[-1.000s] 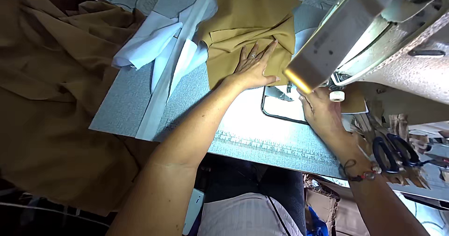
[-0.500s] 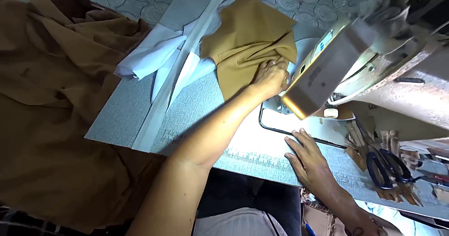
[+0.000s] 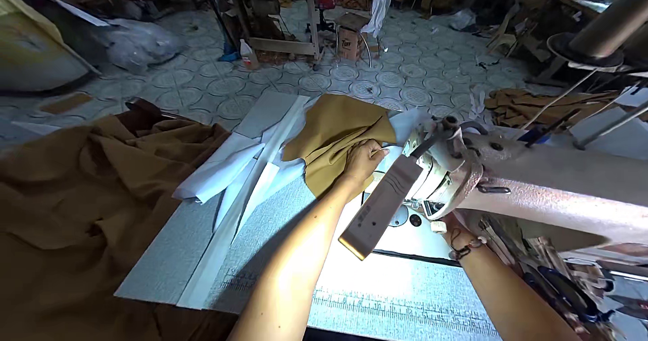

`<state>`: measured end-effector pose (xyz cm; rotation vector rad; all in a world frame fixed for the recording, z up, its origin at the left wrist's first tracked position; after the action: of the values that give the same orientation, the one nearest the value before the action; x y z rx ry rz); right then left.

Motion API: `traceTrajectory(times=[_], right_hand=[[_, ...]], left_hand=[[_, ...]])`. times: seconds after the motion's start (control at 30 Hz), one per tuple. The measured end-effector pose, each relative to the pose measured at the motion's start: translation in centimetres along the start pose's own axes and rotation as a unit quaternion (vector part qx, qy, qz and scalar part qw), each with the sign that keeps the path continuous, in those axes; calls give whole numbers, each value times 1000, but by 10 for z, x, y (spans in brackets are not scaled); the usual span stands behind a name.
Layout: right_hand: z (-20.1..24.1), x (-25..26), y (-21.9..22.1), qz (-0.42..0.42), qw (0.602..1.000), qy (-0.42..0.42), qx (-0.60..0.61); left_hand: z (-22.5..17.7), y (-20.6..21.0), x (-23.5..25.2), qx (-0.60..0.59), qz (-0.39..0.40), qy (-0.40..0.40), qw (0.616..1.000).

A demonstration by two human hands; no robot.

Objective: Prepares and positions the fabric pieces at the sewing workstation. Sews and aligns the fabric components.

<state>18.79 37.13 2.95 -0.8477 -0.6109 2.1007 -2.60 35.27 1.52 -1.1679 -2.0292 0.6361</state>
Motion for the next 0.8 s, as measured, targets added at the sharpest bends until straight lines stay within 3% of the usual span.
traceTrajectory(times=[0.13,0.2,0.33,0.53,0.6,0.67,0.73,0.8], right_hand=[[0,2,0,20,999,-25,-38],[-13,12,6,-21,992,-119,-22],[-35,35,30,-146,938,-312,45],[-32,3,28,-225,904,-359,53],[-34,-26,34,-164,934,-289,132],[-22,-72,39,3,945,-161,285],[-13,-108,49,155,877,-46,452],[-15,-123,63,164,820,-6,548]], left_hand=[[7,4,-11,-28,5,3,1000],[21,10,-21,-44,36,-4,998],[18,0,-78,-90,72,-39,993],[0,-11,-138,-166,-44,-68,983],[-14,-15,-162,-201,-75,-79,973],[-35,-13,-190,-271,-102,-96,952],[-59,-11,-213,-355,-86,-105,925],[-71,-15,-219,-350,-13,-95,932]])
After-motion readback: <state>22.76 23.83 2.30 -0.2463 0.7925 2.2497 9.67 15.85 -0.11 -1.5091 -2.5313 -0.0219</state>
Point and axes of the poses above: each hand's wrist, its own x-axis towards the middle knuckle, its own y-axis out of the palm, z = x × y, the point moved 1 cm from there along x, towards the middle knuckle, and after that the axes turned 11 degrees about x, right-handed, at the moved point
